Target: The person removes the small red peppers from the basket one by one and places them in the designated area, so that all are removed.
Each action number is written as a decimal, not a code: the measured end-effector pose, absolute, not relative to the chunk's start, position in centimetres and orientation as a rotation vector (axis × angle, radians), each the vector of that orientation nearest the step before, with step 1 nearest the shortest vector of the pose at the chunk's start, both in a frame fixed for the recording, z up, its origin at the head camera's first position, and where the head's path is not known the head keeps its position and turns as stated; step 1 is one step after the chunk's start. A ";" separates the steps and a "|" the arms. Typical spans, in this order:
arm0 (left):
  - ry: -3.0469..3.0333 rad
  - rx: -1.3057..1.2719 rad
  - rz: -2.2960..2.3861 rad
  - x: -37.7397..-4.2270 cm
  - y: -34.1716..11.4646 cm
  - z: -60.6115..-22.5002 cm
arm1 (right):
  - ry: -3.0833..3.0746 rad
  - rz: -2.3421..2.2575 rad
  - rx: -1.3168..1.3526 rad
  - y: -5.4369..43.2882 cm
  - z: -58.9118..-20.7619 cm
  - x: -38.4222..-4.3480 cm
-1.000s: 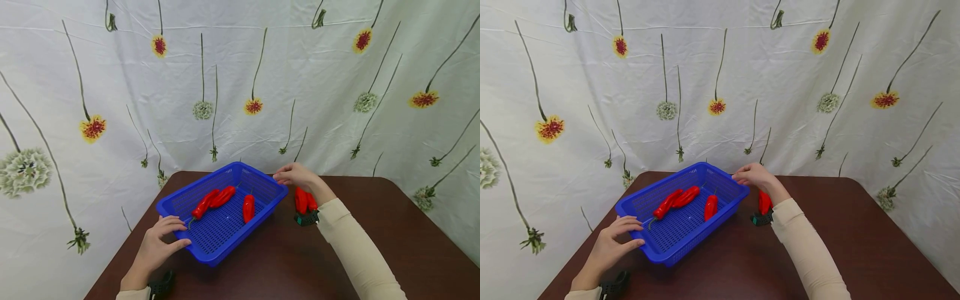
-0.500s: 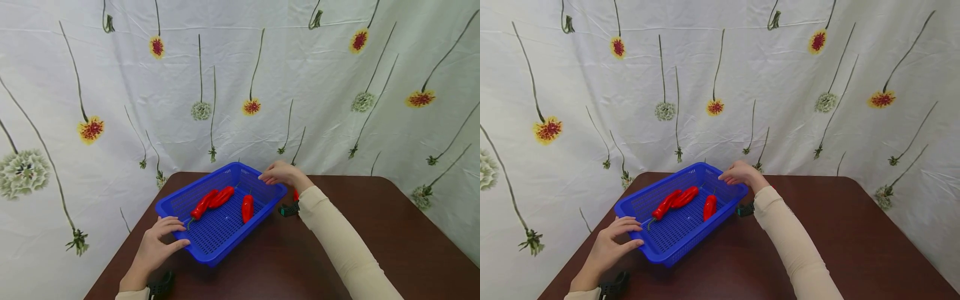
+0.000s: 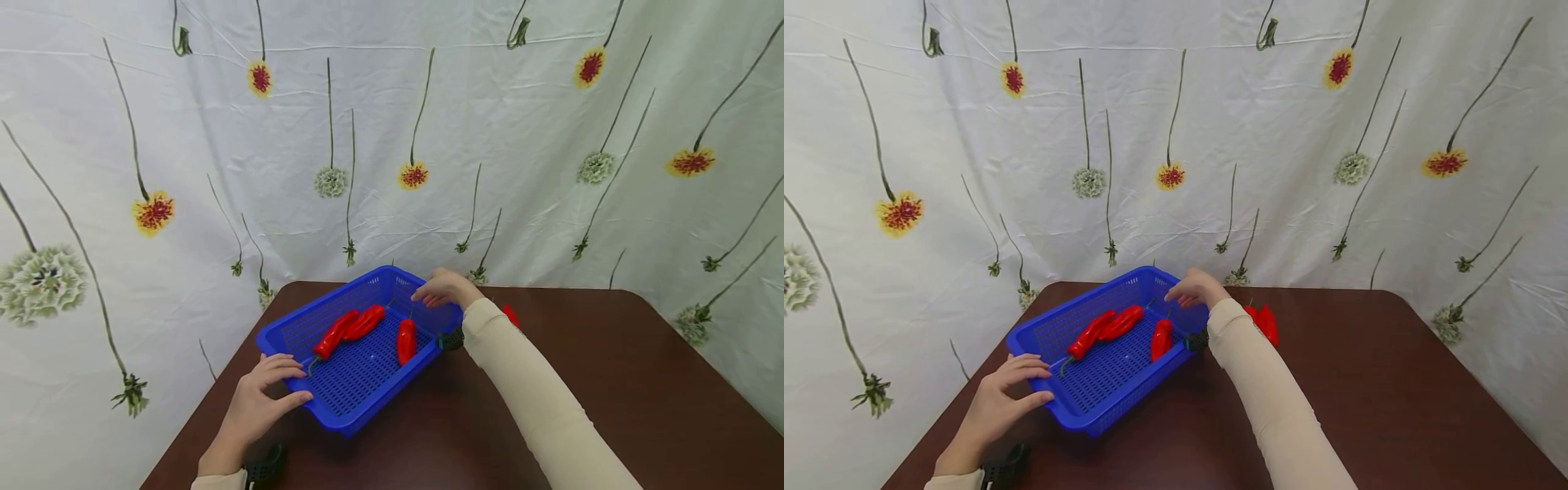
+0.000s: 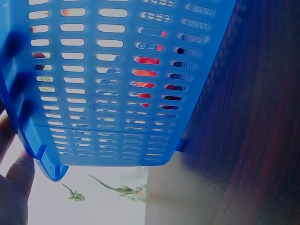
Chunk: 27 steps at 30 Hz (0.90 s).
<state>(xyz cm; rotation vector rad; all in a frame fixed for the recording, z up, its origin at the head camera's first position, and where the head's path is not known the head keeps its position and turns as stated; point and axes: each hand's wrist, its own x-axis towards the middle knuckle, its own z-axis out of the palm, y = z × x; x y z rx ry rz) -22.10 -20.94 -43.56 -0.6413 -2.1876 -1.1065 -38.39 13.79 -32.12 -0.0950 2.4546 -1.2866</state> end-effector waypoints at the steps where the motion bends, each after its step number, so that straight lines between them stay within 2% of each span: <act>1: -2.186 -0.642 -1.108 -22.1 -20.9 -43.6 | 2.464 -1.284 -0.085 13.6 -32.2 -38.4; 27: -2.167 -0.653 -1.112 -22.1 -20.8 -43.6 | 2.399 -1.418 0.058 11.1 -33.5 -39.3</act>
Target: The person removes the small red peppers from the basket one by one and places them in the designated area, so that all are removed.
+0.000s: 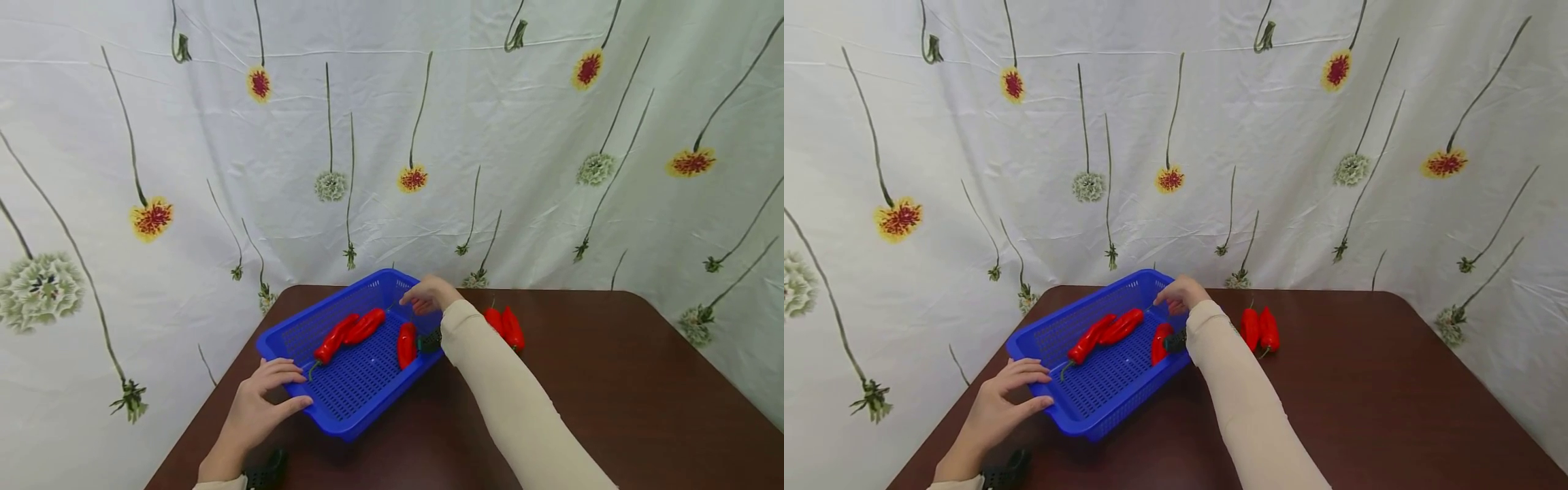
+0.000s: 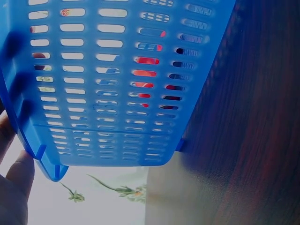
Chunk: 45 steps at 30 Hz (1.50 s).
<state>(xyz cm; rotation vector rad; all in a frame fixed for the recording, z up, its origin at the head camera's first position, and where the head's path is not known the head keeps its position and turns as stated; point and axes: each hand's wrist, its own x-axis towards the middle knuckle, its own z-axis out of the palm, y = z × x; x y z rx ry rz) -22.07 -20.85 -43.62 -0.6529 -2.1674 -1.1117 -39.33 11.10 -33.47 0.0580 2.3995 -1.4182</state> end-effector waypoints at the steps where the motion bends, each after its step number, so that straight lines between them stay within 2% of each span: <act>1: -2.167 -0.650 -1.111 -22.1 -20.9 -43.6 | 2.400 -1.426 0.065 11.0 -33.5 -39.3; 19: -2.163 -0.646 -1.116 -22.1 -20.9 -43.7 | 2.460 -1.433 0.241 9.8 -35.7 -39.7; 32: -2.167 -0.659 -1.095 -22.2 -20.9 -43.8 | 2.404 -1.502 0.260 8.8 -36.9 -39.7; 45: -2.162 -0.674 -1.131 -22.3 -21.0 -43.7 | 2.485 -1.363 0.289 8.5 -37.8 -40.0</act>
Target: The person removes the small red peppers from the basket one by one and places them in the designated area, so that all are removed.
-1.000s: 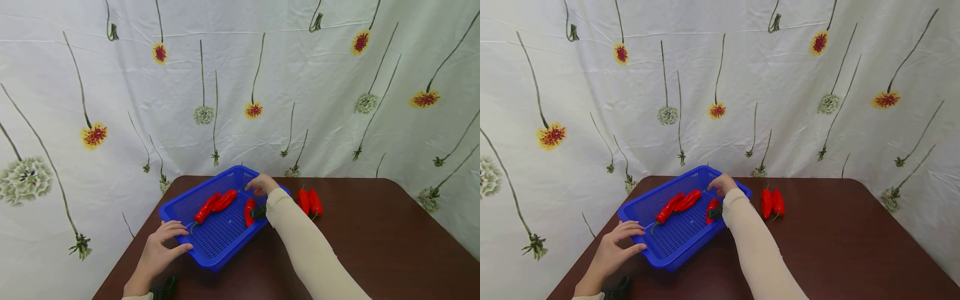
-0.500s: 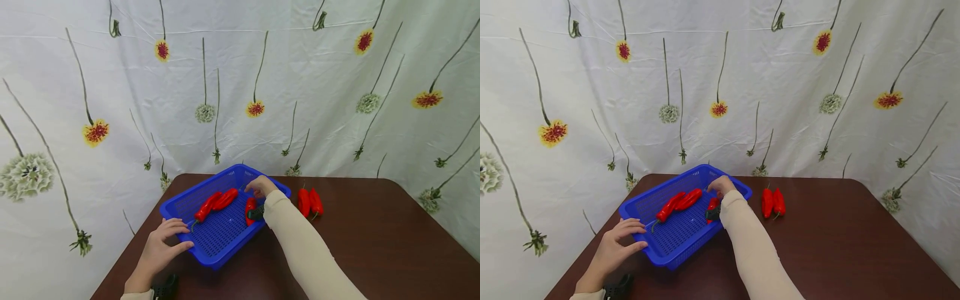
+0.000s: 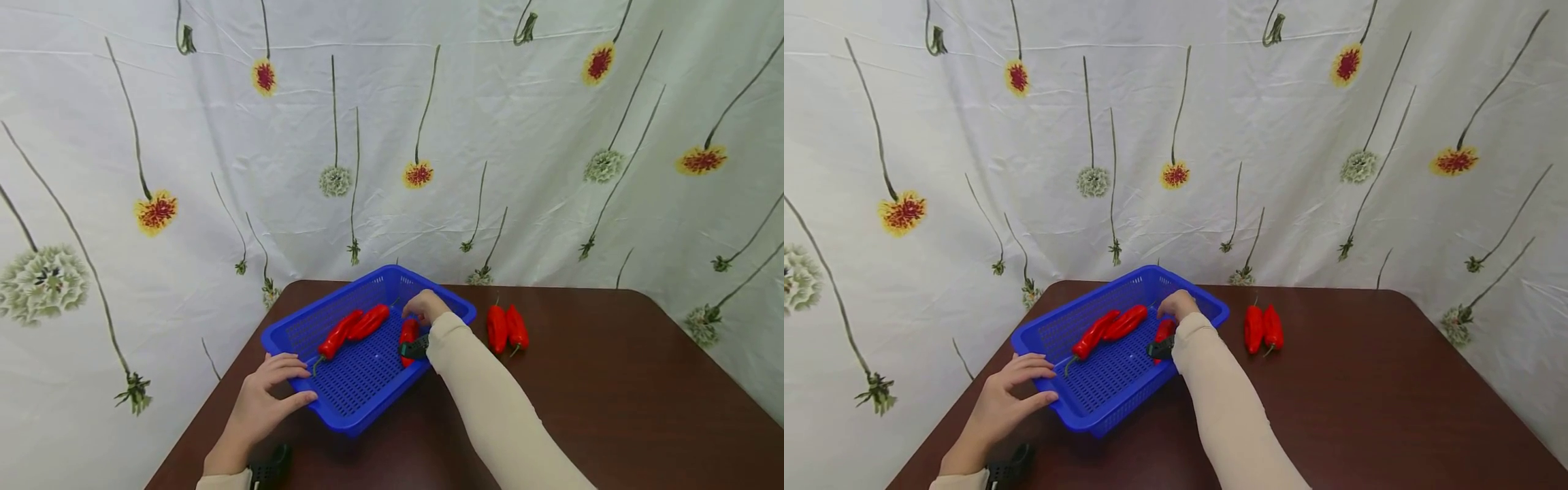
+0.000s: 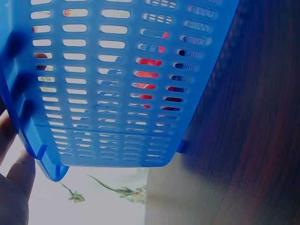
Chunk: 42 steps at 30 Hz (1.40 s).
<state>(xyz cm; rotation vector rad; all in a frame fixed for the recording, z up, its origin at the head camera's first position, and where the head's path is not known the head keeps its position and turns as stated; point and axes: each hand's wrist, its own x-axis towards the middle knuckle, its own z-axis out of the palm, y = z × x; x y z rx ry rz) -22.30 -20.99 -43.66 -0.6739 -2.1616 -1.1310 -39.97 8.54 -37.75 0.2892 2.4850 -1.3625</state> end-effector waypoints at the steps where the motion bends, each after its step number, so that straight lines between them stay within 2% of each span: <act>1: -2.161 -0.674 -1.137 -22.3 -21.0 -43.6 | 2.505 -1.336 0.283 8.5 -37.8 -40.0; 22: -2.149 -0.689 -1.138 -22.4 -21.0 -43.7 | 2.512 -1.106 0.194 8.3 -39.1 -40.3; 36: -2.157 -0.678 -1.146 -22.4 -21.2 -43.8 | 2.482 -1.136 0.116 8.4 -38.7 -38.7; 40: -2.162 -0.677 -1.144 -22.4 -21.1 -43.8 | 2.457 -1.125 0.136 8.3 -39.4 -39.9; 42: -2.165 -0.675 -1.143 -22.4 -21.1 -43.8 | 2.425 -1.128 0.131 8.5 -40.7 -41.7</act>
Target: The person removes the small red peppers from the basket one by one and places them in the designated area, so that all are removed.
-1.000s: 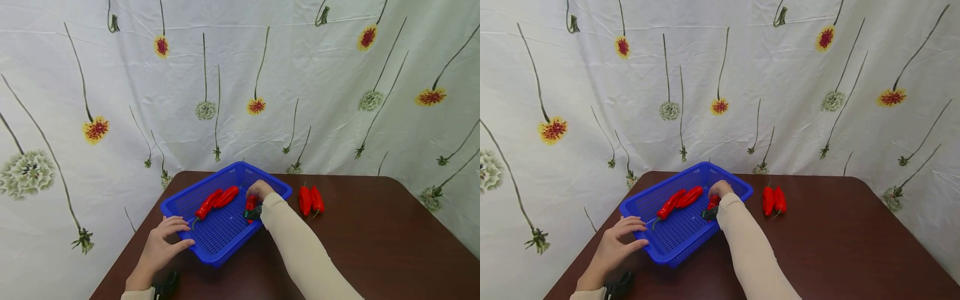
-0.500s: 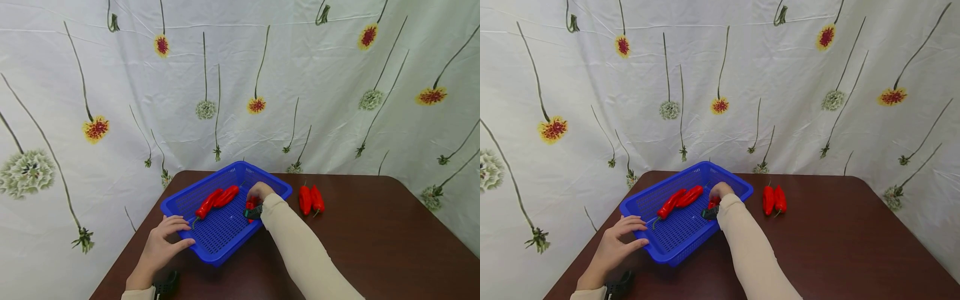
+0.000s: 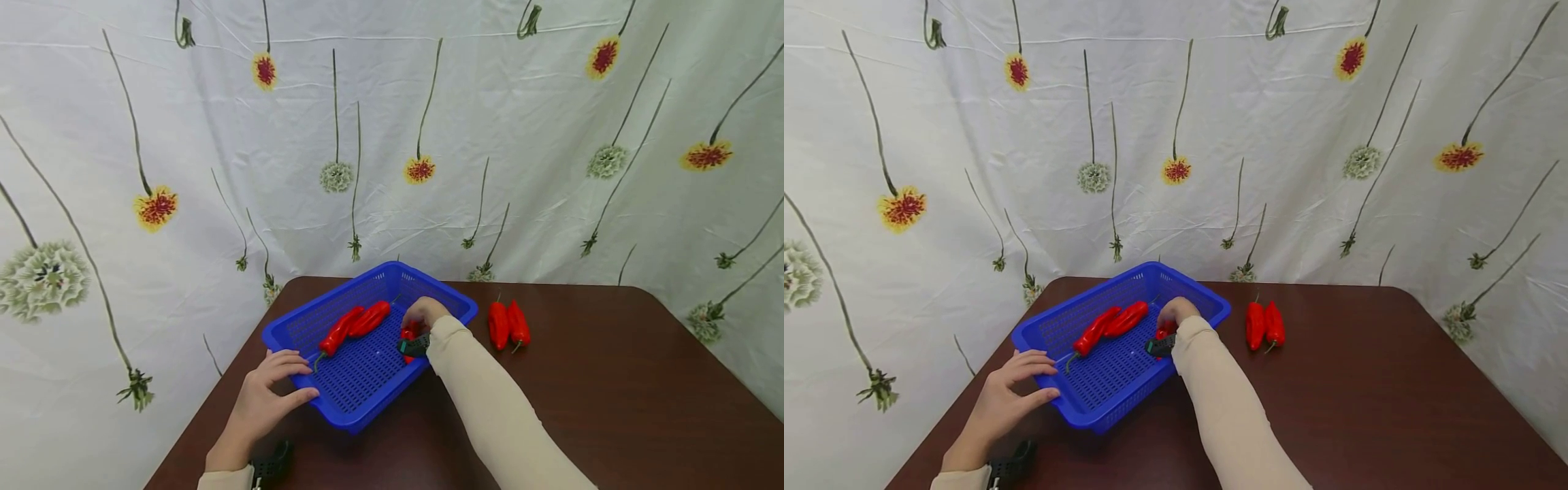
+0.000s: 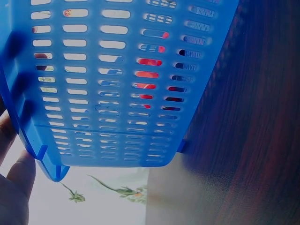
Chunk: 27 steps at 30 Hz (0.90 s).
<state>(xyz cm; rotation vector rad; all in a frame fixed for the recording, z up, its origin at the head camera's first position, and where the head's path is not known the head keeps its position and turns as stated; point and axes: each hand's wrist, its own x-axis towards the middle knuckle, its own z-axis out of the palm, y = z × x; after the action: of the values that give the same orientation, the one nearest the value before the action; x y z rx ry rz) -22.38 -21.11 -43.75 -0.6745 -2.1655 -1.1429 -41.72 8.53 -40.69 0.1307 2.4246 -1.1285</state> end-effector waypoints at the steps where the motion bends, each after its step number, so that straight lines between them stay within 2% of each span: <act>1: -2.167 -0.672 -1.144 -22.4 -21.1 -43.7 | 2.424 -1.126 0.139 8.5 -40.9 -42.0; 5: -2.179 -0.663 -1.142 -22.4 -21.1 -43.7 | 2.417 -1.167 0.146 8.4 -40.2 -41.0; 7: -2.186 -0.659 -1.140 -22.3 -21.1 -43.7 | 2.418 -1.188 0.171 7.9 -37.4 -37.6; 9: -2.186 -0.660 -1.142 -22.3 -21.1 -43.7 | 2.392 -1.227 0.152 8.0 -36.9 -36.9; 12: -2.191 -0.651 -1.132 -22.3 -21.1 -43.7 | 2.342 -1.271 0.138 8.1 -36.9 -36.9; 14: -2.188 -0.652 -1.133 -22.3 -21.1 -43.7 | 2.309 -1.316 0.125 8.3 -38.3 -38.5; 27: -2.163 -0.667 -1.139 -22.3 -21.1 -43.7 | 2.184 -1.464 0.053 8.3 -37.8 -38.9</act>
<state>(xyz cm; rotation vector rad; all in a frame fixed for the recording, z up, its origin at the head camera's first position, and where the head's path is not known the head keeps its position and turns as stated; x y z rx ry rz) -22.25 -21.08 -43.71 -0.6671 -2.1634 -1.1391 -38.85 8.28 -37.81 0.0534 2.1843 -1.4643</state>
